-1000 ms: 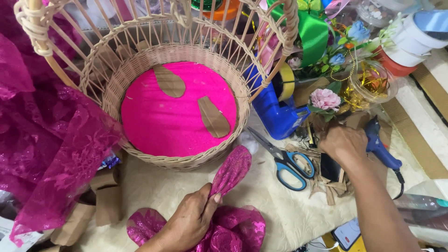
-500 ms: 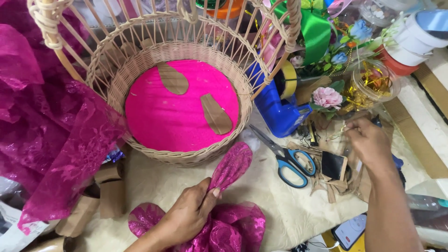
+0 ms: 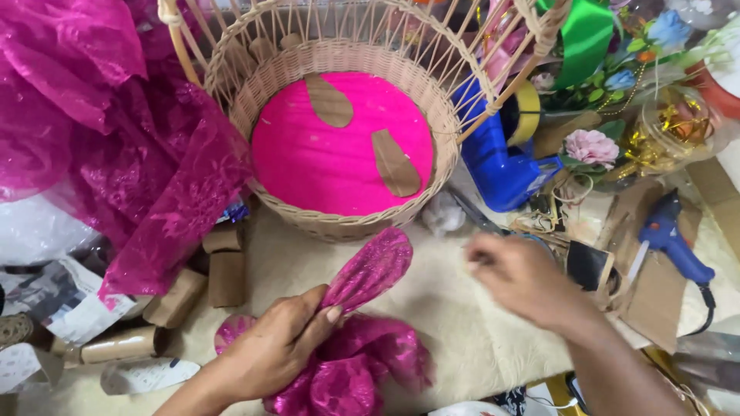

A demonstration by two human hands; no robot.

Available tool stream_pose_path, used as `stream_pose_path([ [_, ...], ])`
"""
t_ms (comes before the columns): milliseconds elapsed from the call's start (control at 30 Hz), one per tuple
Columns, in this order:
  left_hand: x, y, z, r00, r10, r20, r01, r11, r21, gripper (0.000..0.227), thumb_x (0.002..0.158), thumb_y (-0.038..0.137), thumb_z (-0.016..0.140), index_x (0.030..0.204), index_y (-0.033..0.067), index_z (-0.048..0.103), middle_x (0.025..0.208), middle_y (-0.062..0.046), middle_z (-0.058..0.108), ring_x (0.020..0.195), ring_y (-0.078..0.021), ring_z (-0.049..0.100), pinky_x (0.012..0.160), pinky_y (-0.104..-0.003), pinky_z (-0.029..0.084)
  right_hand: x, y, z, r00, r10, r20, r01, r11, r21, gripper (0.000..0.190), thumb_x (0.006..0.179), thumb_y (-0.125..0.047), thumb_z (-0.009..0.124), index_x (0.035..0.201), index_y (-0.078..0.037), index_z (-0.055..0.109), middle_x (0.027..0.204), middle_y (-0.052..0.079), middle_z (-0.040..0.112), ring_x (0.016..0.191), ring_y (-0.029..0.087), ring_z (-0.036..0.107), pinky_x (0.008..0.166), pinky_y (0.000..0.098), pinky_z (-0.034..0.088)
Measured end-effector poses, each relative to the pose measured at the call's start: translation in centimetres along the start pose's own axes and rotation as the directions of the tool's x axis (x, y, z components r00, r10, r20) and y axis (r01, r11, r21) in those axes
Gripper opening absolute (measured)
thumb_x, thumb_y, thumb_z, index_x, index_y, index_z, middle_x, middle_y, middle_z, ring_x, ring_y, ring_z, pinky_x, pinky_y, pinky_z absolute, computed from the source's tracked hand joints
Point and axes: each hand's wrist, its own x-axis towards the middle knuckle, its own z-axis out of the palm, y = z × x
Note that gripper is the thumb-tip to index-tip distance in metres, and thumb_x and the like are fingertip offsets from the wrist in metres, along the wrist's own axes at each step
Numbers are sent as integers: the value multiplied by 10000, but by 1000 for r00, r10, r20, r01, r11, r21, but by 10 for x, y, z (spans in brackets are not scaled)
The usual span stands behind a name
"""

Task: The person is bunching and shaping pink lace fabric to create decorative ruffles, likely for the wicker basket shown.

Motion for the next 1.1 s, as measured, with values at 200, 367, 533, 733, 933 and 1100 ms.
stream_pose_path([
  [200,-22,-7,-21,1000,-24,1,24,999,31,324,1076,374,455,850,150,516,672,18,527,608,-191,550,651,-392,462,12,-16,22,974,-224,-13,214,943,-254,272,969,-294,479,1082,-209,711,1052,-10,802,941,259,724,870,465,480],
  [367,-37,6,-45,999,-40,3,37,958,283,345,1078,397,474,835,153,482,634,-65,599,620,-336,632,656,-462,440,8,-16,24,966,-253,-56,232,939,-256,202,965,-305,525,997,-186,684,970,1,788,907,273,710,829,447,464],
  [533,-42,34,-58,1000,10,14,-15,915,402,341,1063,378,568,822,151,487,619,-64,633,584,-352,631,610,-465,434,16,-13,48,930,-368,3,354,893,-279,193,936,-254,536,1064,-189,665,1101,-2,758,1049,261,697,889,466,470],
  [733,-15,25,-32,991,104,-82,-80,962,262,326,1081,326,482,835,114,453,640,-107,573,603,-391,577,637,-499,410,30,-30,65,863,-498,-86,392,767,-507,266,920,-182,551,1166,-134,638,1022,91,660,975,315,631,884,471,440],
  [933,6,22,-13,1000,-22,-21,26,984,176,319,1085,342,474,865,113,443,663,-142,620,640,-409,602,650,-499,412,49,-24,82,681,-729,-74,524,555,-646,108,764,-53,597,669,-101,584,800,94,595,791,321,578,713,466,388],
  [1100,18,15,1,991,72,-115,-66,997,51,271,1076,267,467,864,101,444,658,-96,561,584,-342,541,626,-471,402,53,-21,89,630,-770,-96,484,487,-727,19,783,-137,604,786,-121,612,748,69,579,756,299,572,756,434,414],
])
